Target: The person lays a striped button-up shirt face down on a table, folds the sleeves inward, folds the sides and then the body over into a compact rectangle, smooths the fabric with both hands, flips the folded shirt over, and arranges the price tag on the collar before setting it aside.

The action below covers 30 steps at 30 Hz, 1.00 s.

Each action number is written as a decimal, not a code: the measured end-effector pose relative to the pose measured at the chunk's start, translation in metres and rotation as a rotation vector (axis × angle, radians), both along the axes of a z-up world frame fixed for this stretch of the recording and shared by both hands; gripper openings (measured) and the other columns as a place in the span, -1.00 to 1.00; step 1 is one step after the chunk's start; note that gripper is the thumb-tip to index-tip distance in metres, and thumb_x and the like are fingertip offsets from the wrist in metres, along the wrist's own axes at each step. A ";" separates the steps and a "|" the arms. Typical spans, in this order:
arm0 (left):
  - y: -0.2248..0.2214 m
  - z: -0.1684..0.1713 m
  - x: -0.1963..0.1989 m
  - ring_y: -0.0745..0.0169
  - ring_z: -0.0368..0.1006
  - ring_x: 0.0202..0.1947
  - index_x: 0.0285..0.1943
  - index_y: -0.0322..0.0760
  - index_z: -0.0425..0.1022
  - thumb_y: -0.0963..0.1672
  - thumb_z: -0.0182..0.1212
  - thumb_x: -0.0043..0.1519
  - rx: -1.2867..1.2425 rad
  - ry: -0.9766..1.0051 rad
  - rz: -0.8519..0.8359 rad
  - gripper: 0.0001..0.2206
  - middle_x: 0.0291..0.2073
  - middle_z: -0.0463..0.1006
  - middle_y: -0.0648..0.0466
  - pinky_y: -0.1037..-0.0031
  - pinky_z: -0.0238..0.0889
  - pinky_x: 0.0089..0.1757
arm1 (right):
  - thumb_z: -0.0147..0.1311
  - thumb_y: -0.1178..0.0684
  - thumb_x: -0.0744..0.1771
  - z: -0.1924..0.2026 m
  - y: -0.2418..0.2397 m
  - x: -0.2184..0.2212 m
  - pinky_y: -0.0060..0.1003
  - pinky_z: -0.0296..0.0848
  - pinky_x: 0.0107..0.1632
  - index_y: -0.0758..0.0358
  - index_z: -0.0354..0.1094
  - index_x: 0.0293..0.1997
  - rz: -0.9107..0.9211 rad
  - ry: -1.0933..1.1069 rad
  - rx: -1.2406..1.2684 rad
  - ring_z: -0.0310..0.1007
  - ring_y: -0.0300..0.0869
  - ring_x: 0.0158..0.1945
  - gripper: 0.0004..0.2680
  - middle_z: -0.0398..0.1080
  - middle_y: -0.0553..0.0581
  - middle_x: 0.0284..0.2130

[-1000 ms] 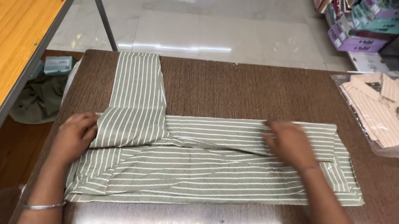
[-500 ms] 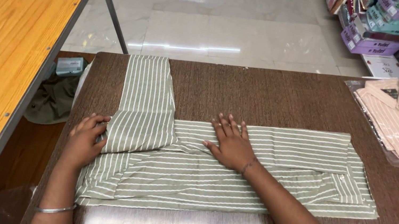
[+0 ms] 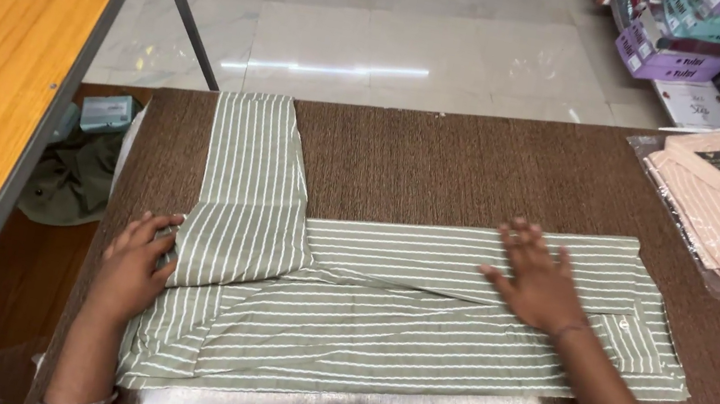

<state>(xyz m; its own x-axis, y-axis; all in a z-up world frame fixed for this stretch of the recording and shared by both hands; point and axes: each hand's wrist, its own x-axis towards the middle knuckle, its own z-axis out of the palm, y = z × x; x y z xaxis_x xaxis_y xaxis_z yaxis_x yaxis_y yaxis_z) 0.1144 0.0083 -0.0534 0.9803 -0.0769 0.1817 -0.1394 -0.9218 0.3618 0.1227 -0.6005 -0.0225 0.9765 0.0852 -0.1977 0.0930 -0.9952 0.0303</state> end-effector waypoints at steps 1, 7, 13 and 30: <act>0.000 -0.003 0.000 0.01 0.06 0.49 0.08 -0.13 0.59 -0.10 0.29 0.10 -0.001 0.007 0.004 -0.66 0.38 0.33 0.28 0.03 -0.01 0.29 | -0.71 -0.58 0.31 -0.005 -0.018 -0.002 0.16 -0.39 0.47 -0.12 -0.56 0.57 0.004 0.007 -0.001 -0.56 -0.13 0.58 -0.33 -0.53 -0.01 0.56; 0.005 0.003 0.002 -0.01 0.08 0.50 0.00 -0.20 0.58 -0.12 0.28 0.11 0.052 -0.076 -0.058 -0.73 0.39 0.34 0.29 0.12 0.05 0.33 | -0.55 -0.63 0.29 -0.016 -0.096 -0.005 0.29 -0.42 0.46 -0.17 -0.43 0.58 -0.233 -0.033 0.048 -0.47 -0.15 0.58 -0.30 -0.43 -0.07 0.56; 0.008 -0.006 0.000 -0.01 0.09 0.49 0.00 -0.20 0.60 -0.14 0.30 0.07 0.038 -0.024 -0.007 -0.71 0.37 0.36 0.24 0.09 0.01 0.30 | -0.39 -0.61 0.28 -0.039 -0.129 -0.009 0.32 -0.49 0.44 -0.21 -0.32 0.57 -0.310 -0.110 0.130 -0.44 -0.17 0.58 -0.31 -0.37 -0.10 0.55; -0.089 0.116 0.129 -0.14 0.68 -0.30 0.09 -0.35 0.58 0.16 0.14 0.31 -0.119 0.343 0.326 -0.47 -0.34 0.70 -0.24 0.13 0.44 -0.15 | -0.34 -0.60 0.29 -0.037 -0.130 -0.009 0.32 -0.50 0.44 -0.18 -0.30 0.57 -0.308 -0.131 0.119 -0.44 -0.18 0.59 -0.31 -0.35 -0.09 0.56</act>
<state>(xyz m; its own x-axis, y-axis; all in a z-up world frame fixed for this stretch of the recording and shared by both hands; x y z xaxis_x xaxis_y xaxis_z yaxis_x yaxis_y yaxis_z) 0.2436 -0.0804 0.0625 0.9549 0.2456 -0.1671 0.2952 -0.8469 0.4422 0.1135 -0.7303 -0.0590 0.9764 -0.2026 -0.0753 -0.2093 -0.9731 -0.0963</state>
